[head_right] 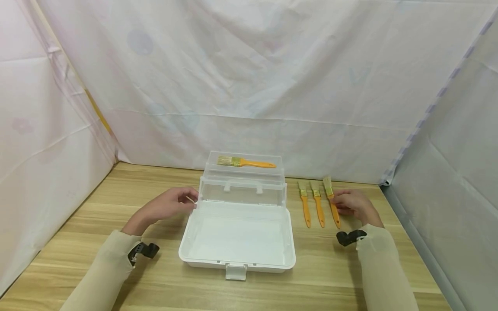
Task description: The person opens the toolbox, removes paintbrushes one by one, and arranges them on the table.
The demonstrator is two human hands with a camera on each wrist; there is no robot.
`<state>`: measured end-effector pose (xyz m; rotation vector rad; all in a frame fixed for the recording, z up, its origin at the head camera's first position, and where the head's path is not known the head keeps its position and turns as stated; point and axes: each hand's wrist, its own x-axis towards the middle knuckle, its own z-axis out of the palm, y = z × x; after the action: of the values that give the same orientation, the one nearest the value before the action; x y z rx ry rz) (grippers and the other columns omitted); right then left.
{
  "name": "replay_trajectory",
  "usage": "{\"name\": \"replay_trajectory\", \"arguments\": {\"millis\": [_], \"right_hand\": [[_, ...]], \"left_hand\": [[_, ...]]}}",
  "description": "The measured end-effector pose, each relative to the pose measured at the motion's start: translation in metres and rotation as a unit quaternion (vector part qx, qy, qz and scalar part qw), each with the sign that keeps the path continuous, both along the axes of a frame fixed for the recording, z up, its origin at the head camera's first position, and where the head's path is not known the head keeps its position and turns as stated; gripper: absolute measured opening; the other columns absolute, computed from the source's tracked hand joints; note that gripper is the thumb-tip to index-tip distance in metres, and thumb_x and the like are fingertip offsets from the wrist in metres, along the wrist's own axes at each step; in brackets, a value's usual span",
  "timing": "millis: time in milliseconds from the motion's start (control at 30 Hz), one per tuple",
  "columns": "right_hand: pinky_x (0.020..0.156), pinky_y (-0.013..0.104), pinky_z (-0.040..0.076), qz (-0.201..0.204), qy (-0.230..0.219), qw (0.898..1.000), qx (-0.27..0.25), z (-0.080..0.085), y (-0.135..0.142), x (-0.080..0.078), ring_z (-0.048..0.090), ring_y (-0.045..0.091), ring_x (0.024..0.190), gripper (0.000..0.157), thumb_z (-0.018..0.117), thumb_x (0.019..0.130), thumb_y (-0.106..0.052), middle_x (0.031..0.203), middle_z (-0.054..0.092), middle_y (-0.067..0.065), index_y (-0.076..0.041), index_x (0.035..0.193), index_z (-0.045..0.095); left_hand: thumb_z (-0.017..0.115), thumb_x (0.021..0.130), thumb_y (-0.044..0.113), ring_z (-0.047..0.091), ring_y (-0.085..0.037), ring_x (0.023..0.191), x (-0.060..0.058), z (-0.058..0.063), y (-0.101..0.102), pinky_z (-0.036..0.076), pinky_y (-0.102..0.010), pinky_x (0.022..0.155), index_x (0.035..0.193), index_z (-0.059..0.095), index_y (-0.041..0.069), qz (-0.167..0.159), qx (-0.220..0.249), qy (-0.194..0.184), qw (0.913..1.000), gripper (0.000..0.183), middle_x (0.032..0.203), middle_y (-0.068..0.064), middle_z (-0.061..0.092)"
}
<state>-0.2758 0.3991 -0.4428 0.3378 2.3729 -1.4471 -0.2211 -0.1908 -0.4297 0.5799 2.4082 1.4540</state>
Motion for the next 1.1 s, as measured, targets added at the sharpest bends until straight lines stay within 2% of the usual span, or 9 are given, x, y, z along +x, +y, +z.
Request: {"name": "replay_trajectory", "arguments": {"millis": [267, 567, 800, 1100], "right_hand": [[0.075, 0.029, 0.064, -0.007, 0.0, 1.0, 0.001, -0.0003, -0.002, 0.0001, 0.072, 0.01, 0.082, 0.032, 0.075, 0.103, -0.011, 0.092, 0.073, -0.008, 0.008, 0.128, 0.066], [0.076, 0.03, 0.064, 0.001, 0.002, 1.0, 0.02, 0.0002, -0.0046, -0.0015, 0.072, 0.01, 0.084, 0.045, 0.073, 0.105, -0.009, 0.097, 0.075, -0.007, 0.014, 0.139, 0.057], [0.078, 0.034, 0.065, -0.006, -0.006, 0.999, 0.045, 0.0027, -0.0063, -0.0039, 0.072, 0.012, 0.083, 0.05, 0.074, 0.104, -0.008, 0.096, 0.075, -0.004, 0.017, 0.142, 0.054], [0.078, 0.034, 0.065, -0.007, -0.01, 0.998, 0.06, 0.0049, -0.0065, -0.002, 0.073, 0.012, 0.081, 0.054, 0.075, 0.103, -0.009, 0.094, 0.076, -0.003, 0.019, 0.144, 0.053]], "left_hand": [[0.073, 0.102, 0.011, 0.069, -0.027, 0.108, -0.0002, -0.0005, -0.0001, 0.057, -0.043, 0.093, 0.121, 0.071, -0.001, -0.001, -0.001, 0.005, 1.0, 0.022, 0.113, -0.009, 0.072], [0.073, 0.102, 0.013, 0.068, -0.026, 0.109, 0.0014, 0.0013, 0.0007, 0.057, -0.039, 0.092, 0.121, 0.071, 0.001, 0.002, -0.005, 0.0, 1.0, 0.023, 0.114, -0.009, 0.072], [0.073, 0.102, 0.012, 0.068, -0.027, 0.109, 0.0007, 0.0016, 0.001, 0.056, -0.043, 0.092, 0.121, 0.071, 0.0, 0.002, -0.002, 0.0, 1.0, 0.023, 0.113, -0.009, 0.072], [0.074, 0.102, 0.012, 0.068, -0.026, 0.108, -0.0009, -0.001, -0.0001, 0.057, -0.042, 0.092, 0.12, 0.072, 0.001, -0.001, -0.006, 0.005, 1.0, 0.021, 0.113, -0.008, 0.072]]}}
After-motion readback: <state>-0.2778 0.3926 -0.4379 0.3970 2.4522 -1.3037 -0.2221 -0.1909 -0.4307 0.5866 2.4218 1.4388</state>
